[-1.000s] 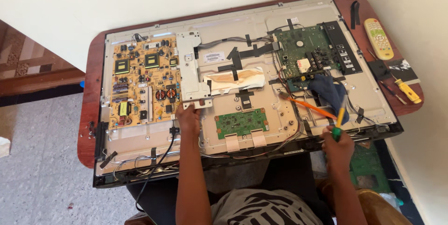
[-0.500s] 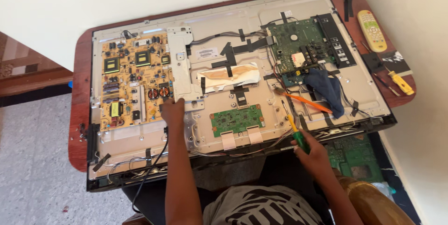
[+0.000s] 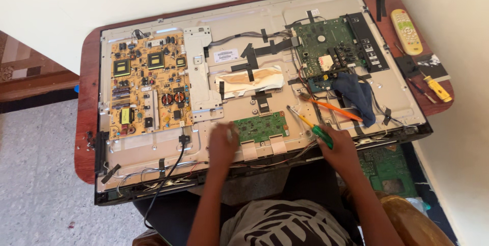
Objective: The person works on the internal components of a disassembled television, using a screwdriver and a plastic pry tool to adjust and secure a small green circuit board. They repeatedly position the board, use the tools to manipulate connectors, and apply white tape to secure it in place.
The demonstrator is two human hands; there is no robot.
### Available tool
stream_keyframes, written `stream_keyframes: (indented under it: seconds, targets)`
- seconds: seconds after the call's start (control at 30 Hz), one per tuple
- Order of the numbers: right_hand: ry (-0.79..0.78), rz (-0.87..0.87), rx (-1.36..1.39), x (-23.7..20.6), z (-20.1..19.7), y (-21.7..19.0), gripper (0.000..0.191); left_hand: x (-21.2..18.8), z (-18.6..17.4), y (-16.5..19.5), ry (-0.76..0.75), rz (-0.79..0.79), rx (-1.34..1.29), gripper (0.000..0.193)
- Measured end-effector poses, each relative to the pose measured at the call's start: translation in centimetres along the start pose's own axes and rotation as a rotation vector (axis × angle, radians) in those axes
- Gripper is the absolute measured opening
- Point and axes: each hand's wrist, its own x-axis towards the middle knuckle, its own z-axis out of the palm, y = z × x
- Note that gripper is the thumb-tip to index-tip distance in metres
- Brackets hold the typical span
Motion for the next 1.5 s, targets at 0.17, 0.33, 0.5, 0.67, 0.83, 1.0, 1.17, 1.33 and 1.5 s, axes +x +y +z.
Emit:
stream_keyframes:
  seconds: [0.17, 0.33, 0.5, 0.67, 0.83, 1.0, 1.17, 1.33, 1.5]
  targets:
    - [0.129, -0.255, 0.019, 1.8, 1.2, 0.0, 0.040, -3.7, -0.9, 1.6, -0.164, 0.108, 0.029, 0.015]
    - [0.255, -0.243, -0.190, 2.8, 2.4, -0.8, 0.038, -2.5, -0.8, 2.1, -0.161, 0.212, 0.135, 0.009]
    - [0.277, -0.419, -0.154, 2.4, 4.3, -2.8, 0.032, -2.0, -0.5, 1.4, -0.128, 0.568, 0.372, 0.019]
    - [-0.073, -0.592, -0.049, 3.7, 6.8, -5.3, 0.015, -1.7, 0.7, 0.9, -0.175, 0.760, 0.647, 0.012]
    - [-0.146, -0.813, -0.166, 5.1, 7.5, -5.7, 0.016, -1.5, 2.9, 1.9, -0.229, 0.834, 0.957, 0.013]
    - [-0.273, -0.959, -0.365, 6.0, 7.5, -5.7, 0.015, -0.6, 3.2, 1.9, -0.306, 0.935, 1.008, 0.018]
    - [-0.257, -1.030, -0.510, 5.8, 7.6, -6.2, 0.009, 0.9, 3.3, 1.4, -0.514, 0.982, 0.927, 0.017]
    - [-0.249, -1.112, -0.526, 5.8, 7.3, -6.3, 0.010, 2.6, 2.4, 0.6, -0.612, 0.806, 0.697, 0.008]
    - [-0.525, -1.081, -0.472, 7.7, 7.6, -7.3, 0.007, 3.1, -0.3, -0.6, -0.726, 0.474, 0.412, 0.008]
